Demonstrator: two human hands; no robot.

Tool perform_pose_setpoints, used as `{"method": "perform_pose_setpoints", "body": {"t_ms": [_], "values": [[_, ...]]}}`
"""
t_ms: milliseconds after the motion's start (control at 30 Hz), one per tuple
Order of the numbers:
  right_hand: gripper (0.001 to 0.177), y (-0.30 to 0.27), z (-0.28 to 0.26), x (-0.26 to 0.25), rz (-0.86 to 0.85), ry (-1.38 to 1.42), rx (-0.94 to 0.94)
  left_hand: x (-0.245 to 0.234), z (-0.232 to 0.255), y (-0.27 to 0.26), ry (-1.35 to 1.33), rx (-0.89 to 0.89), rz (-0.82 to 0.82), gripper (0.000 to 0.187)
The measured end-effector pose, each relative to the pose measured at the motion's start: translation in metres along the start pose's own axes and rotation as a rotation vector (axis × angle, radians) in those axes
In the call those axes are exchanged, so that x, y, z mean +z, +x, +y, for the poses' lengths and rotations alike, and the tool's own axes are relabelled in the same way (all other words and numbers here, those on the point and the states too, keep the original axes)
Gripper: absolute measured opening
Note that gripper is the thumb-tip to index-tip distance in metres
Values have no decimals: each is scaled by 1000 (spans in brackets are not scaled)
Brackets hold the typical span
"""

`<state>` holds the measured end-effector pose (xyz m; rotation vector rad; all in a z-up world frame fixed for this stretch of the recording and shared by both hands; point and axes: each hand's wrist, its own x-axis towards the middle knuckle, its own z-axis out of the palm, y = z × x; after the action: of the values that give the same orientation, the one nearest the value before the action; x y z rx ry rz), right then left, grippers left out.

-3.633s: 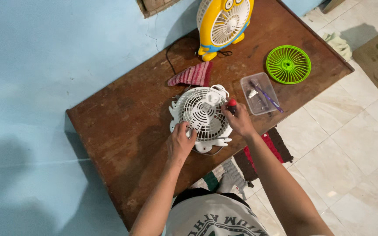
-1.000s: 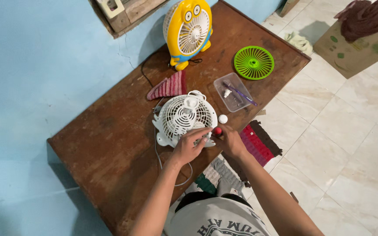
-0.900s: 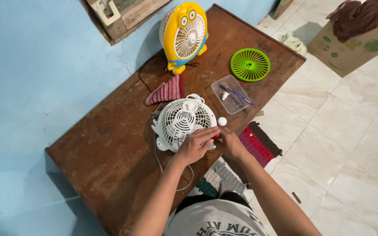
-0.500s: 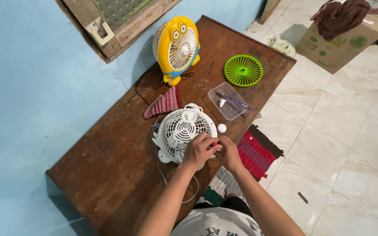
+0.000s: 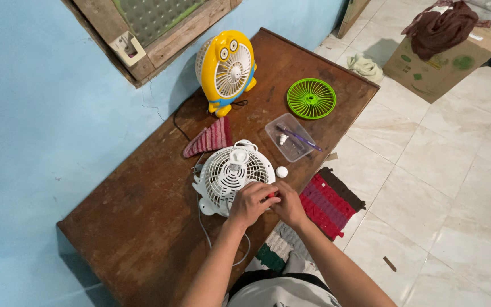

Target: The person uses a screwdriver to remove screws from a white mini fan on a wooden table. They unscrew the central cap, separate the front grille from the fan body, and place the components on the table.

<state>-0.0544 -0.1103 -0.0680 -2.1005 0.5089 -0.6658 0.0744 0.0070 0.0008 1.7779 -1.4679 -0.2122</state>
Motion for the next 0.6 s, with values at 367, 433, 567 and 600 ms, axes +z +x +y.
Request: {"method": "perform_pose_setpoints", "body": {"t_ms": [367,433,567,600], "values": [[38,4,12,2,-39,-75,55,-2,-5,6,-103,132,-99,35],[37,-1,14,4,-39,-99,46,1,-7,3,-118,88,-118,31],[35,-11,16,11,3,-7,113,-2,-3,-1,-103,59,-123,27],[34,-13,16,11,27,27,111,-4,-2,-2,-98,59,-128,27]]}}
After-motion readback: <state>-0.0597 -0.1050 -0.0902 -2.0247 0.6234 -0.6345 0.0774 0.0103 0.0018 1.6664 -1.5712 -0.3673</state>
